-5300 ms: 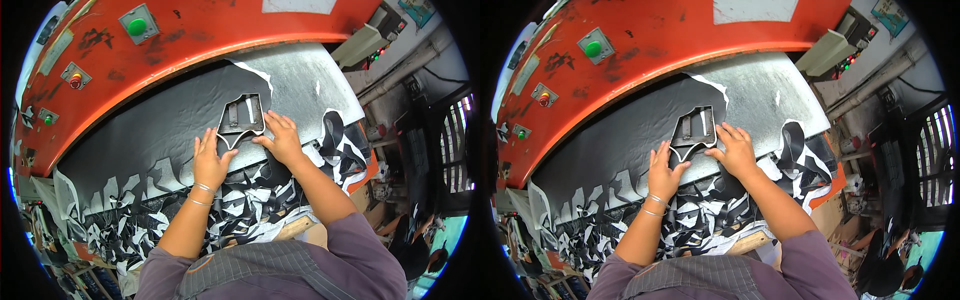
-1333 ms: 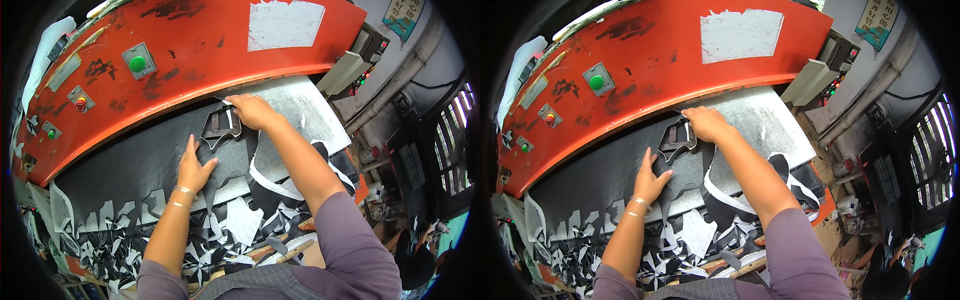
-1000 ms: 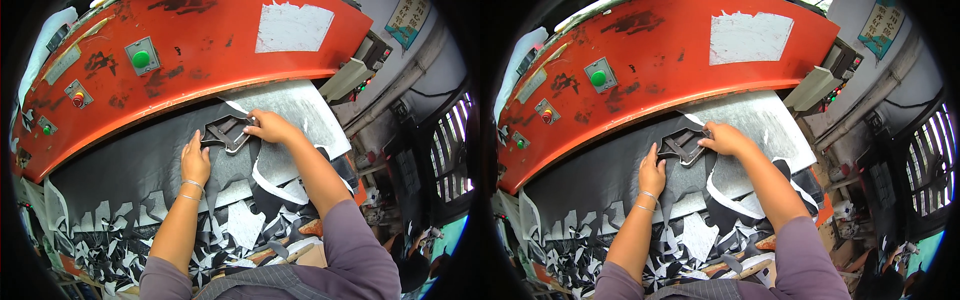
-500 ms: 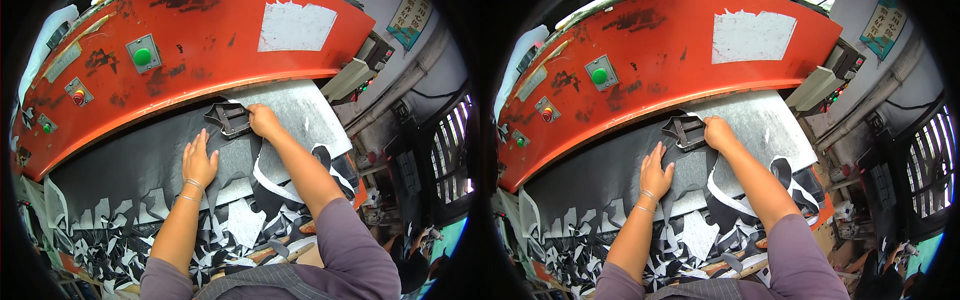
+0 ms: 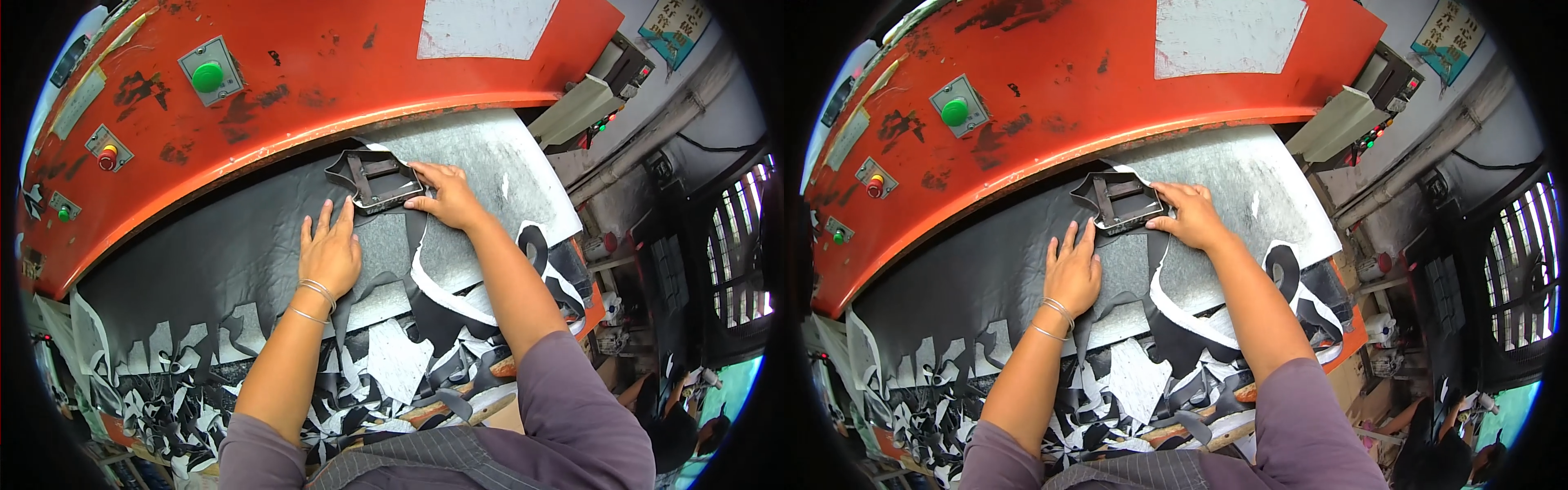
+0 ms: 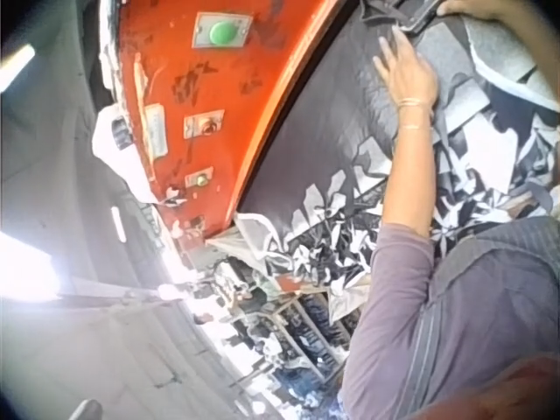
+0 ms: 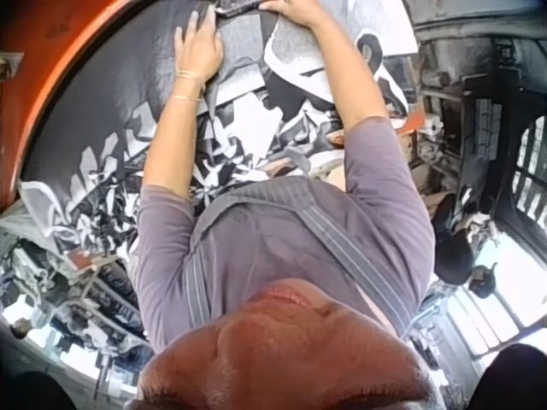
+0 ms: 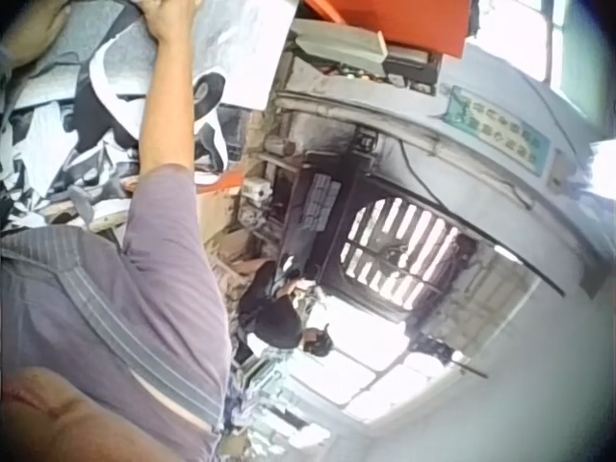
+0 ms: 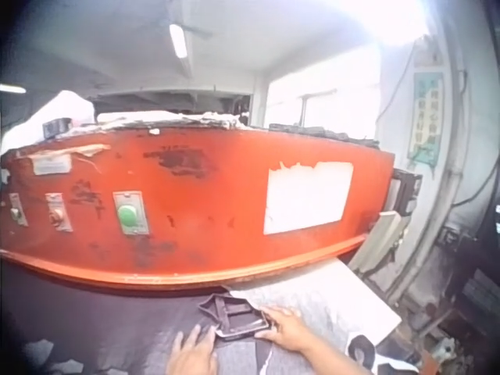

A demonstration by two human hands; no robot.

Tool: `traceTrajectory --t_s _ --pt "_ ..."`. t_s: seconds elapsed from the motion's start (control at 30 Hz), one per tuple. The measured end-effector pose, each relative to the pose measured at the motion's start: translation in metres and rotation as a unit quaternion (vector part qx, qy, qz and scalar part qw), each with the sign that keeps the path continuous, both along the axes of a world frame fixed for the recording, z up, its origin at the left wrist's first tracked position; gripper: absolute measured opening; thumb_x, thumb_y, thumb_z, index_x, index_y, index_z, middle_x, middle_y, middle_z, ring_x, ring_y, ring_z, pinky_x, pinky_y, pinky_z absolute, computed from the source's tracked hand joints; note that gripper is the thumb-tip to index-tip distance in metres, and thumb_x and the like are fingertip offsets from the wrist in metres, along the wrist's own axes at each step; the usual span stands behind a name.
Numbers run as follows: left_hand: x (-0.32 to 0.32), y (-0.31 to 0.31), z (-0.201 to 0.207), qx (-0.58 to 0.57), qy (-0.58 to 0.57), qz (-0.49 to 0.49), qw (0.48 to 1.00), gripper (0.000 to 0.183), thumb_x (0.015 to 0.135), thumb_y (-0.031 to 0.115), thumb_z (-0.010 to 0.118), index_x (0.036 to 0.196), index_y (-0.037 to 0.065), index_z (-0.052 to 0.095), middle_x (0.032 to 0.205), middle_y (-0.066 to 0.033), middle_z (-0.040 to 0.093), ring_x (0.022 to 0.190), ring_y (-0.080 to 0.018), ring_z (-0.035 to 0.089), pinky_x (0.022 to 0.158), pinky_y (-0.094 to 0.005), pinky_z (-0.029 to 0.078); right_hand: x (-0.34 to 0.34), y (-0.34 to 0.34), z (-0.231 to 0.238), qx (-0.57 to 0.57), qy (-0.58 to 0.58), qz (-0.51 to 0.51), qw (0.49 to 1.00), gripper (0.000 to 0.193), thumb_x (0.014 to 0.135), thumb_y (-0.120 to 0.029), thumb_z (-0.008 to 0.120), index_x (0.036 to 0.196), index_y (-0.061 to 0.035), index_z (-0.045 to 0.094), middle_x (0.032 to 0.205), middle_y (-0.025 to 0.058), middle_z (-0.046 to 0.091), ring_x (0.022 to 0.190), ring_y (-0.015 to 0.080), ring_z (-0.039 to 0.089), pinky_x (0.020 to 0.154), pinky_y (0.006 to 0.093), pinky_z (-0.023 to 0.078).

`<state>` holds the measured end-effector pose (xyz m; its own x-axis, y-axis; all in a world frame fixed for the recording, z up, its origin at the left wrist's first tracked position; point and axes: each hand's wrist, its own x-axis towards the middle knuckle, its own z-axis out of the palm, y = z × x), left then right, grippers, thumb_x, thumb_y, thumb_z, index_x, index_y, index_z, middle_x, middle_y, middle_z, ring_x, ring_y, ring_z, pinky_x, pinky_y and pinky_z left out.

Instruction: Using a hydraulic press with a metal die to cut specific shapes out of a leather sheet.

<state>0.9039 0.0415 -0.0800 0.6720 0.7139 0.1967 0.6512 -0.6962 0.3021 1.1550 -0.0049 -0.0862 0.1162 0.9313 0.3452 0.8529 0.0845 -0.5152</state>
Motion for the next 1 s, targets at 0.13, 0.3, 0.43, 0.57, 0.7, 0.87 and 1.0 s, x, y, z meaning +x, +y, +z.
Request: traceTrajectory --t_s 0.13,0.3,0.43,0.57,0.7,0.87,1.0 --pt "-0.006 0.000 0.005 0.011 0.016 -0.002 1.000 0.057 0.090 0.017 0.046 0.143 0.004 0.031 0.138 -0.0152 0.046 0.137 -0.0296 0.031 0.112 -0.0489 0.019 -0.005 -0.002 0.003 0.007 0.014 0.007 1.000 0.066 0.072 -0.041 0.076 0.128 -0.0120 0.055 0.124 0.0123 0.058 0.116 0.0295 0.050 0.105 0.0398 0.025" --pt "-0.027 0.001 0.016 -0.045 -0.006 -0.033 0.998 0.061 0.088 0.019 0.050 0.143 0.002 0.030 0.139 -0.0184 0.045 0.137 -0.0328 0.029 0.113 -0.0484 0.017 -0.021 -0.007 0.008 -0.018 0.012 -0.005 1.000 0.069 0.072 -0.041 0.076 0.130 -0.0127 0.053 0.127 0.0136 0.057 0.121 0.0312 0.048 0.106 0.0414 0.026" --pt "-0.122 0.006 0.040 -0.214 -0.317 0.024 0.924 0.060 0.086 0.008 0.058 0.140 -0.002 0.034 0.142 -0.0179 0.043 0.135 -0.0269 0.037 0.111 -0.0409 0.028 -0.053 -0.048 0.045 0.066 -0.033 -0.117 0.990 0.069 0.073 -0.035 0.077 0.131 -0.0085 0.051 0.122 0.0199 0.058 0.116 0.0323 0.051 0.100 0.0422 0.036" --pt "-0.293 0.065 0.025 -0.100 -0.517 0.215 0.823 0.062 0.085 0.000 0.057 0.141 -0.005 0.031 0.144 -0.0218 0.037 0.136 -0.0297 0.035 0.111 -0.0387 0.029 -0.100 -0.070 0.063 0.055 0.155 -0.145 0.976 0.057 0.079 -0.030 0.074 0.124 -0.0028 0.053 0.102 0.0184 0.066 0.093 0.0277 0.065 0.083 0.0376 0.050" --pt "-0.396 0.099 0.085 0.055 -0.535 0.353 0.766 0.067 0.088 0.011 0.058 0.145 -0.004 0.024 0.150 -0.0223 0.026 0.141 -0.0295 0.024 0.114 -0.0367 0.019 -0.235 -0.034 0.146 0.114 0.203 0.028 0.972 0.049 0.083 -0.032 0.071 0.117 -0.0039 0.051 0.079 0.0105 0.068 0.071 0.0206 0.066 0.068 0.0313 0.051" --pt "-0.459 0.115 0.141 0.238 -0.378 0.353 0.822 0.065 0.091 0.015 0.049 0.146 -0.004 0.020 0.154 -0.0216 0.017 0.143 -0.0283 0.018 0.114 -0.0344 0.017 -0.289 0.022 0.193 0.241 0.165 -0.050 0.955 0.041 0.081 -0.036 0.071 0.096 -0.0054 0.048 0.065 0.0088 0.060 0.058 0.0262 0.060 0.056 0.0376 0.046" --pt "-0.469 0.025 0.127 0.032 -0.452 0.229 0.862 0.060 0.091 0.013 0.051 0.145 0.001 0.028 0.150 -0.0188 0.029 0.139 -0.0254 0.029 0.110 -0.0336 0.025 -0.285 -0.042 0.155 0.193 0.214 0.027 0.957 0.042 0.081 -0.039 0.071 0.094 -0.0054 0.049 0.065 0.0117 0.060 0.060 0.0302 0.061 0.054 0.0413 0.046"
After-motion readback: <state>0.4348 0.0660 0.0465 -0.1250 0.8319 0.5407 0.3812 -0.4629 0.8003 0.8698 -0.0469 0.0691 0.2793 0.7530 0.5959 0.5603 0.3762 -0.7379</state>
